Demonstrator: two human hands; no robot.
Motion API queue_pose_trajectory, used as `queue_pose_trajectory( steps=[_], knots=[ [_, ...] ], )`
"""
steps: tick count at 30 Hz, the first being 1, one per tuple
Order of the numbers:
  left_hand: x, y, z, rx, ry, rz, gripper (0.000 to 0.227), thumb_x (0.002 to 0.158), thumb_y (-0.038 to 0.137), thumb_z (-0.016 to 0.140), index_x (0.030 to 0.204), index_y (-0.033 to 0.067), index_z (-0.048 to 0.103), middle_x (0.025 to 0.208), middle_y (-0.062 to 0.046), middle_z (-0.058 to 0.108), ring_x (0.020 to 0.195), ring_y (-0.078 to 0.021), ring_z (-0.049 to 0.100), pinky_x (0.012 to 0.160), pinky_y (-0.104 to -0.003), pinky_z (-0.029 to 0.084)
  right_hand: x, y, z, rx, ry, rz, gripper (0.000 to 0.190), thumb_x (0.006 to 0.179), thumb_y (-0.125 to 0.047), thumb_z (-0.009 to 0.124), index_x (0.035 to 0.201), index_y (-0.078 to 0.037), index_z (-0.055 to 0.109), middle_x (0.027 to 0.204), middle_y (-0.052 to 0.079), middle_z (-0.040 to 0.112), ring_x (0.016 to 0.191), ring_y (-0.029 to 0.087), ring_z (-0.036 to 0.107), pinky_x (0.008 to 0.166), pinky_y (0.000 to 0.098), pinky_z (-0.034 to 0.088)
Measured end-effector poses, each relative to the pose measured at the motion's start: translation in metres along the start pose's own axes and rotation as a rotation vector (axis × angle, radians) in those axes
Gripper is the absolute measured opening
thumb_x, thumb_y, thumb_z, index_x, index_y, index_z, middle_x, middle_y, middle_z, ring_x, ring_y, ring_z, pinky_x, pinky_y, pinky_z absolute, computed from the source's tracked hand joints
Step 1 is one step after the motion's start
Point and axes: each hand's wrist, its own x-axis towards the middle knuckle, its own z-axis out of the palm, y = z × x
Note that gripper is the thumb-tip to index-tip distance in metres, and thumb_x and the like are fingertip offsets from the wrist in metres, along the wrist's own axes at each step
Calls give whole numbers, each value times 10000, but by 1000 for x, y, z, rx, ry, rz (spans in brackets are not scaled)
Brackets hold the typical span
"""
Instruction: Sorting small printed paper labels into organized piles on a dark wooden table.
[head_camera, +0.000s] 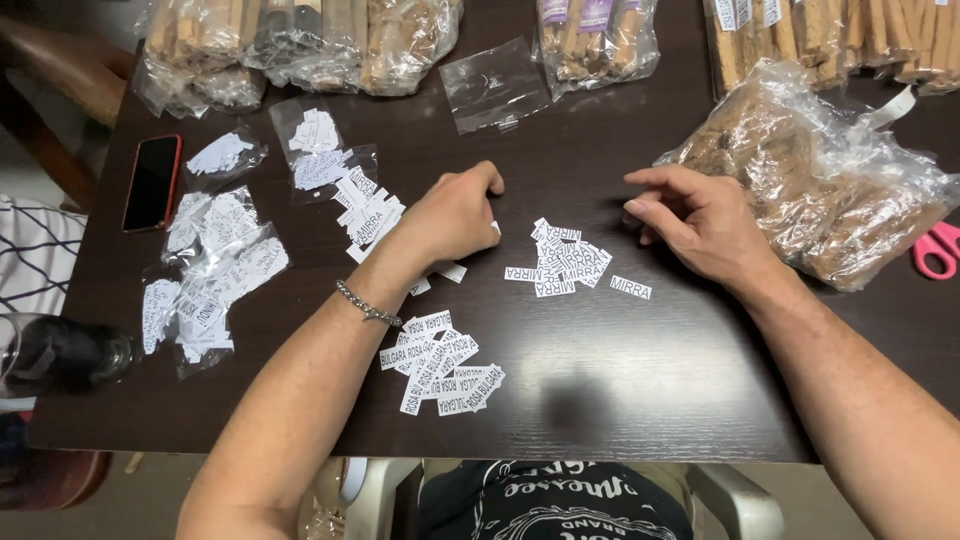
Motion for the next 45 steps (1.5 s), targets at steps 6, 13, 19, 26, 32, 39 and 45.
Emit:
queue_pose_trajectory(
  steps=[6,13,19,26,32,39,45],
  knots=[
    [-10,6,-39,112,-13,179,432,749,-76,734,1167,26,704,995,-154,742,1027,-383,707,893,-516,533,1,-3,0,-10,-14,-5,222,977,3,710,1186,78,697,785,165,753,573,227,724,567,339,585],
    [-8,8,-28,520,-181,384,481,814,-112,692,1188,182,765,1128,-109,724,1113,-331,664,962,-479,534,2,-2,-1,-11,-21,7,214,974,-9,706,1174,68,702,778,159,758,570,214,722,553,332,585],
    [12,-1,-26,584,-282,393,197,756,46,837,878,166,738,1030,-31,706,1021,-276,698,898,-437,559,2,0,-1,-18,-16,27,222,974,-12,710,1178,73,702,780,160,754,574,220,724,566,340,587],
    [1,-1,-29,515,-256,303,170,821,65,787,972,83,710,982,-101,716,964,-330,731,836,-452,591,2,-4,-1,-23,-20,34,218,961,-14,716,1161,74,713,770,161,758,566,217,726,570,338,589],
    [-23,-6,-12,564,-18,404,143,869,-31,643,1010,-4,636,766,-152,706,782,-360,749,734,-469,612,2,-5,-1,-49,-19,21,209,962,-3,723,1153,82,717,771,166,760,564,221,727,574,341,587],
    [-21,-32,2,-18,279,288,300,823,5,665,1118,46,631,811,-103,753,814,-330,751,722,-457,584,3,-8,-1,-50,-13,32,199,966,-1,719,1144,88,719,761,171,755,561,222,723,586,343,587],
    [-44,-39,-16,-248,381,321,326,837,-30,698,1159,8,661,877,-117,779,846,-239,738,797,-320,597,2,-7,0,-38,-10,46,185,966,-7,717,1132,76,724,764,166,757,560,218,723,578,338,586]
  ],
)
